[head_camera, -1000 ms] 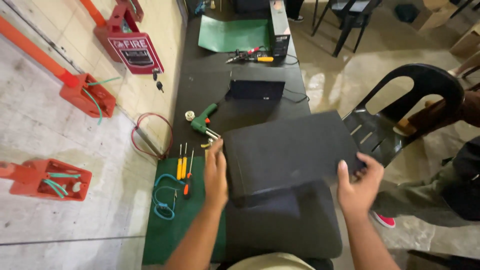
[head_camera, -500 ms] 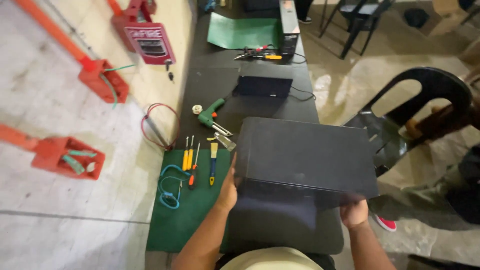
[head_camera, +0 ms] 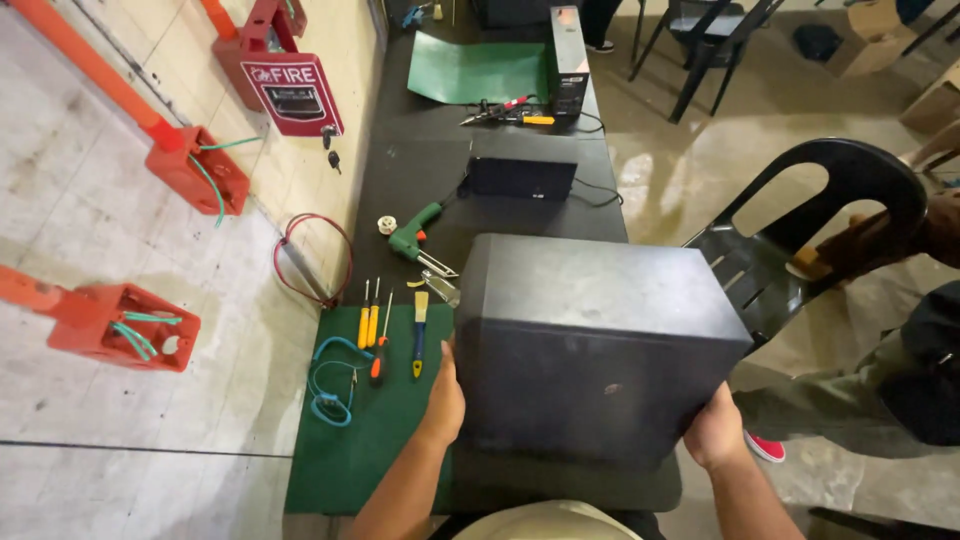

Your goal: Opening a computer case by removing screws with a screwdriver and sliding off the side panel.

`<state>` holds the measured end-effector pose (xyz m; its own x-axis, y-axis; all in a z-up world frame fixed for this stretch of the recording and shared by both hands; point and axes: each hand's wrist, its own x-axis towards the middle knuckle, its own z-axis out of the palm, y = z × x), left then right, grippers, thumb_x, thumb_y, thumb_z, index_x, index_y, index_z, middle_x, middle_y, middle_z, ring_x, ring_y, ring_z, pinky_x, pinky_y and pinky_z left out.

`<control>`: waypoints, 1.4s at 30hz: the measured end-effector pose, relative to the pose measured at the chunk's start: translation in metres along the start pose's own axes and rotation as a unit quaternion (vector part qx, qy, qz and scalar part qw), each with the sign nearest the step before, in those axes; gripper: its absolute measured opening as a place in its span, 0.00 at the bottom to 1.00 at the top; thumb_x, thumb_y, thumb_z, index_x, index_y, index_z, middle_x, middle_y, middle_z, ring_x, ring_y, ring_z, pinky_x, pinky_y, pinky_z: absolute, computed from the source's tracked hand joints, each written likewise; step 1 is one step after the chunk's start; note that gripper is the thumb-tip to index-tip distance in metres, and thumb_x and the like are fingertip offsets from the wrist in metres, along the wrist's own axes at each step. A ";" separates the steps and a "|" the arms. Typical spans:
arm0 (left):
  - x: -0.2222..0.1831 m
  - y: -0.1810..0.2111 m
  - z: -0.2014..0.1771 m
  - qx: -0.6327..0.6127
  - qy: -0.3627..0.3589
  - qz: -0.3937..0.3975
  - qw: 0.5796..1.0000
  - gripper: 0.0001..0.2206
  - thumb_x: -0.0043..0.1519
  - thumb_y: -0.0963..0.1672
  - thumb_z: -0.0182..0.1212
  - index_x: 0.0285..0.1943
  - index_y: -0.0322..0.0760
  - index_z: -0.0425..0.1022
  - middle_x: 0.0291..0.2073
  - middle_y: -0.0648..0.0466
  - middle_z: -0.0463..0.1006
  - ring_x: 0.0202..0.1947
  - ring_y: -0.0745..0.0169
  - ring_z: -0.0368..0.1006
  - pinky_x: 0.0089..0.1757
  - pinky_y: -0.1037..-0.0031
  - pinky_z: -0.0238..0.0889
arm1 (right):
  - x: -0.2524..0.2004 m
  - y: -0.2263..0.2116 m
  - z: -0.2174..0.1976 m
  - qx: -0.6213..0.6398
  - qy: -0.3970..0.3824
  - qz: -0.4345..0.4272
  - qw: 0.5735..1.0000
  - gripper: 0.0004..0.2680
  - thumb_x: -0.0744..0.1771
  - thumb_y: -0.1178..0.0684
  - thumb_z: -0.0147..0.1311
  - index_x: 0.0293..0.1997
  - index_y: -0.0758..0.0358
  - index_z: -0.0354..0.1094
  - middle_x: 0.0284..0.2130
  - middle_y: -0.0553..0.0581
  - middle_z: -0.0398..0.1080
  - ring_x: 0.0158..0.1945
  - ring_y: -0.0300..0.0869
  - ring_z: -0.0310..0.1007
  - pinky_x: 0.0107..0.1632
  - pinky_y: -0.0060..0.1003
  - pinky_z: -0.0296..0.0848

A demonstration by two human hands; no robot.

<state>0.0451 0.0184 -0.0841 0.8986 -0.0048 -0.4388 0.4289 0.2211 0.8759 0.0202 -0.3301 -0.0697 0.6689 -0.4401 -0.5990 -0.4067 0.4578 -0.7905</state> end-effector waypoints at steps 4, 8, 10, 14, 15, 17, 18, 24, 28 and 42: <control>-0.006 0.021 0.007 0.007 0.007 -0.036 0.999 0.36 0.63 0.61 0.24 0.80 0.54 0.52 0.78 0.55 0.55 0.79 0.55 0.47 0.72 0.57 0.41 | -0.030 -0.027 0.024 0.012 -0.052 -0.013 0.998 0.20 0.68 0.41 0.38 0.65 0.53 0.63 0.67 0.56 0.65 0.69 0.48 0.62 0.73 0.47 0.59; 0.003 0.024 0.004 0.132 0.040 0.028 0.990 0.38 0.66 0.62 0.36 0.79 0.38 0.53 0.77 0.48 0.54 0.77 0.54 0.48 0.71 0.62 0.39 | -0.051 -0.049 0.047 -0.041 -0.120 0.006 0.992 0.32 0.65 0.26 0.33 0.74 0.56 0.55 0.69 0.62 0.60 0.72 0.57 0.58 0.73 0.58 0.54; -0.001 0.036 0.007 0.176 0.032 0.094 0.979 0.35 0.71 0.60 0.41 0.77 0.33 0.58 0.74 0.40 0.59 0.75 0.46 0.54 0.71 0.62 0.43 | -0.045 -0.050 0.051 -0.012 -0.126 -0.017 0.992 0.33 0.66 0.25 0.36 0.77 0.55 0.51 0.69 0.63 0.58 0.73 0.59 0.55 0.74 0.62 0.50; -0.001 0.039 0.004 0.149 0.000 0.090 0.985 0.35 0.67 0.58 0.52 0.79 0.39 0.57 0.73 0.43 0.63 0.73 0.48 0.58 0.67 0.59 0.54 | -0.036 -0.049 0.054 -0.043 -0.136 -0.018 0.990 0.33 0.67 0.25 0.35 0.78 0.55 0.48 0.71 0.65 0.56 0.74 0.59 0.53 0.74 0.61 0.50; 0.003 0.033 -0.001 0.135 -0.008 0.090 0.987 0.35 0.67 0.57 0.56 0.79 0.37 0.56 0.72 0.39 0.64 0.72 0.44 0.60 0.66 0.57 0.56 | -0.028 -0.044 0.052 -0.043 -0.140 -0.004 0.989 0.33 0.67 0.26 0.36 0.77 0.56 0.50 0.69 0.67 0.57 0.72 0.60 0.55 0.73 0.62 0.51; 0.012 0.017 -0.008 0.110 -0.022 0.102 0.988 0.34 0.67 0.55 0.57 0.80 0.37 0.55 0.72 0.39 0.64 0.71 0.45 0.60 0.65 0.57 0.57 | 0.020 -0.018 0.032 -0.025 -0.145 0.002 0.989 0.32 0.67 0.25 0.39 0.75 0.57 0.53 0.66 0.67 0.60 0.70 0.60 0.58 0.70 0.62 0.55; 0.018 0.010 -0.012 0.082 -0.032 0.118 0.989 0.34 0.68 0.53 0.58 0.81 0.38 0.53 0.72 0.39 0.64 0.71 0.46 0.61 0.64 0.56 0.57 | 0.044 -0.006 0.025 -0.008 -0.155 0.007 0.988 0.32 0.67 0.25 0.41 0.74 0.58 0.57 0.63 0.67 0.63 0.67 0.61 0.62 0.68 0.63 0.59; 0.017 -0.007 -0.020 0.014 -0.035 0.107 0.994 0.32 0.67 0.51 0.59 0.80 0.43 0.57 0.75 0.48 0.62 0.72 0.54 0.58 0.67 0.62 0.53 | 0.090 0.041 0.001 0.042 -0.149 0.079 0.985 0.30 0.65 0.28 0.51 0.69 0.61 0.62 0.60 0.70 0.65 0.63 0.64 0.65 0.65 0.64 0.61; 0.026 -0.012 -0.021 0.009 -0.025 0.110 0.994 0.31 0.67 0.50 0.59 0.79 0.40 0.57 0.75 0.48 0.62 0.72 0.55 0.58 0.67 0.62 0.53 | 0.048 0.014 0.023 0.021 -0.137 0.079 0.987 0.31 0.65 0.29 0.50 0.70 0.62 0.60 0.62 0.69 0.64 0.64 0.62 0.64 0.67 0.64 0.59; 0.055 0.016 -0.005 0.022 -0.001 -0.030 0.999 0.31 0.63 0.53 0.64 0.77 0.53 0.64 0.72 0.49 0.67 0.70 0.56 0.64 0.64 0.64 0.57 | 0.050 0.010 0.034 0.009 -0.155 0.102 0.983 0.27 0.65 0.25 0.55 0.58 0.58 0.71 0.49 0.64 0.73 0.51 0.56 0.76 0.54 0.55 0.74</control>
<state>0.1007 0.0263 -0.0955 0.8708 -0.0184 -0.4913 0.4864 0.1770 0.8556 0.0706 -0.3211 -0.1027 0.7330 -0.0823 -0.6752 -0.5434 0.5262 -0.6541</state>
